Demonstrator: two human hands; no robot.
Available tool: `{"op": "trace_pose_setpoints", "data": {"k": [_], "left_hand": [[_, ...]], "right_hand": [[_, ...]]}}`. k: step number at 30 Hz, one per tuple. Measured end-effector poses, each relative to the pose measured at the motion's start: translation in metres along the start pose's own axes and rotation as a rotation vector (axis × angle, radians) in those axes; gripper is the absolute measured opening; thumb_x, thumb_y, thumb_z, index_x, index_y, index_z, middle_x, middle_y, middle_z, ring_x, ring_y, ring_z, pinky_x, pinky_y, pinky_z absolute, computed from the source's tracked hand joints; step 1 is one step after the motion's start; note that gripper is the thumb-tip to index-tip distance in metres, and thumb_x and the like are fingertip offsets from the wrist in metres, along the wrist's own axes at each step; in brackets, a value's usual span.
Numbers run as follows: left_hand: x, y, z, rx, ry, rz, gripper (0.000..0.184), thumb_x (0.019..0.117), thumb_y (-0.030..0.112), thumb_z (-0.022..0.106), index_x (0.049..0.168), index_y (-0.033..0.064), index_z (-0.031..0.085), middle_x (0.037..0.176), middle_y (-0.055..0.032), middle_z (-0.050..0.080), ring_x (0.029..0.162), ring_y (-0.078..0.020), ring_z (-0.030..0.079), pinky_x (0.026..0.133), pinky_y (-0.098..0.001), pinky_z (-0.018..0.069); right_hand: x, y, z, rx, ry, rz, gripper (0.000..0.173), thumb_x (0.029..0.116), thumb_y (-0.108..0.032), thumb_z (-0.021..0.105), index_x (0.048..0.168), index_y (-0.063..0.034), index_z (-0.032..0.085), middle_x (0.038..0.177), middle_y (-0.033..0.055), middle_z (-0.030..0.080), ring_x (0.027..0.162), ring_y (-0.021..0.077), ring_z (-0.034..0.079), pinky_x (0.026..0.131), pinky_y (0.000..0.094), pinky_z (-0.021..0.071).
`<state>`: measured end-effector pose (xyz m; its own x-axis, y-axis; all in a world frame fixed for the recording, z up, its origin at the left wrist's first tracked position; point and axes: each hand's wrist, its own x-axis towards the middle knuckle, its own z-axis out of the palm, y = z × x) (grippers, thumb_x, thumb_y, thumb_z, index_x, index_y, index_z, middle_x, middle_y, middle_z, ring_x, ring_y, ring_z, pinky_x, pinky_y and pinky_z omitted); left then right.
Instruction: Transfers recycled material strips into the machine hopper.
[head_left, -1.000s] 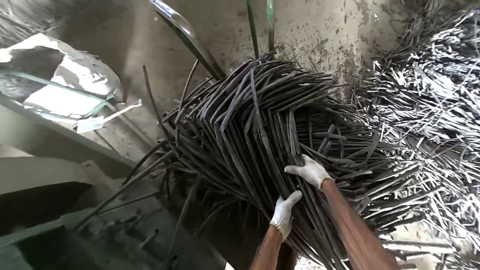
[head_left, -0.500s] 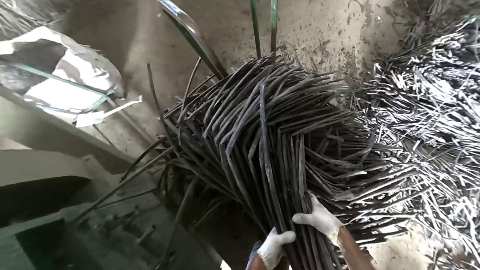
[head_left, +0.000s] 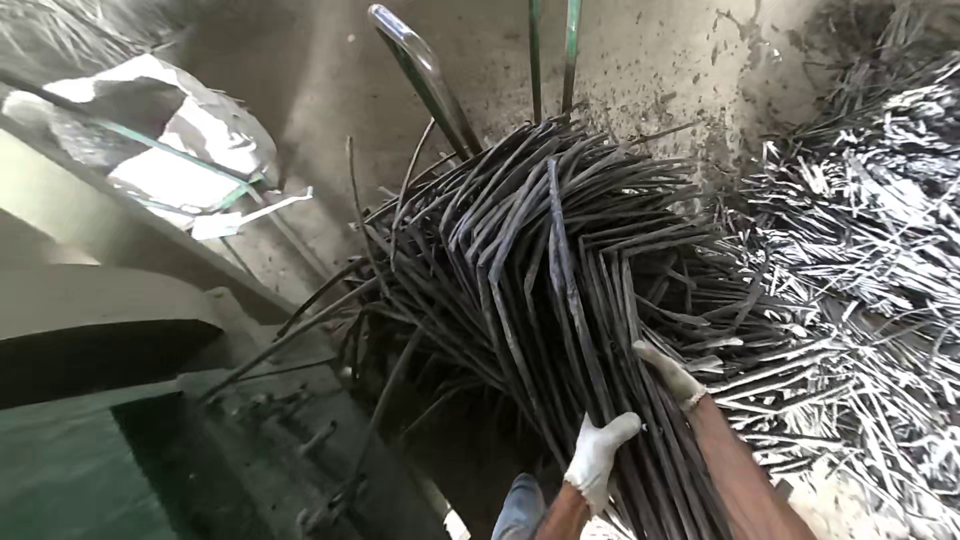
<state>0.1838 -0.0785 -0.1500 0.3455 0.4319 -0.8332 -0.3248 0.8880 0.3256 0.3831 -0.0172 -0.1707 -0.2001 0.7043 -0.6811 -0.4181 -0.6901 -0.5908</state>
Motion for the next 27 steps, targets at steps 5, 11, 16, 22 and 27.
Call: {"op": "trace_pose_setpoints", "data": {"k": [5,11,16,22,27], "left_hand": [[-0.097,-0.016,0.047,-0.004,0.064,0.105,0.105,0.0627,0.026,0.096,0.146,-0.0002,0.038,0.116,-0.0161,0.071,0.102,-0.0236,0.073,0.09,-0.0446,0.063],[-0.119,-0.037,0.051,-0.05,0.146,0.101,0.105,0.065,0.036,0.094,0.147,0.0009,0.039,0.116,-0.0172,0.071,0.101,-0.0243,0.072,0.089,-0.045,0.0627],[-0.153,-0.014,0.06,-0.147,0.114,0.182,0.096,0.0707,0.04,0.09,0.143,-0.0025,0.042,0.11,-0.0179,0.072,0.095,-0.0236,0.073,0.086,-0.0437,0.0631],[-0.216,-0.047,0.058,-0.244,-0.024,0.106,0.088,0.0699,0.026,0.089,0.138,-0.0029,0.042,0.108,-0.0143,0.071,0.095,-0.0197,0.072,0.086,-0.0415,0.062],[-0.187,-0.052,0.059,-0.353,-0.13,0.119,0.073,0.0823,0.045,0.081,0.131,-0.0014,0.054,0.107,-0.015,0.073,0.098,-0.0229,0.072,0.091,-0.0453,0.0602]], "right_hand": [[-0.103,-0.041,0.039,-0.079,0.0,0.028,0.062,0.0868,-0.063,0.072,0.126,-0.0145,0.067,0.108,0.0066,0.076,0.099,0.0168,0.073,0.089,0.0409,0.0625],[-0.118,-0.049,0.066,-0.23,0.103,0.181,0.073,0.0879,-0.057,0.074,0.14,-0.0102,0.056,0.113,0.0116,0.075,0.103,0.0227,0.073,0.091,0.0444,0.0623],[-0.129,-0.08,0.103,-0.419,0.077,0.165,0.086,0.0833,-0.058,0.08,0.149,-0.0132,0.047,0.119,0.0112,0.073,0.107,0.0247,0.073,0.094,0.0471,0.0626],[-0.194,-0.087,0.138,-0.665,0.1,0.257,0.102,0.0743,-0.06,0.086,0.154,-0.019,0.038,0.124,0.0039,0.072,0.109,0.0175,0.072,0.097,0.0436,0.0622],[-0.161,-0.075,0.121,-0.768,0.169,0.349,0.102,0.073,-0.073,0.08,0.154,-0.0234,0.042,0.122,0.0062,0.073,0.109,0.0216,0.073,0.095,0.0475,0.0627]]}}
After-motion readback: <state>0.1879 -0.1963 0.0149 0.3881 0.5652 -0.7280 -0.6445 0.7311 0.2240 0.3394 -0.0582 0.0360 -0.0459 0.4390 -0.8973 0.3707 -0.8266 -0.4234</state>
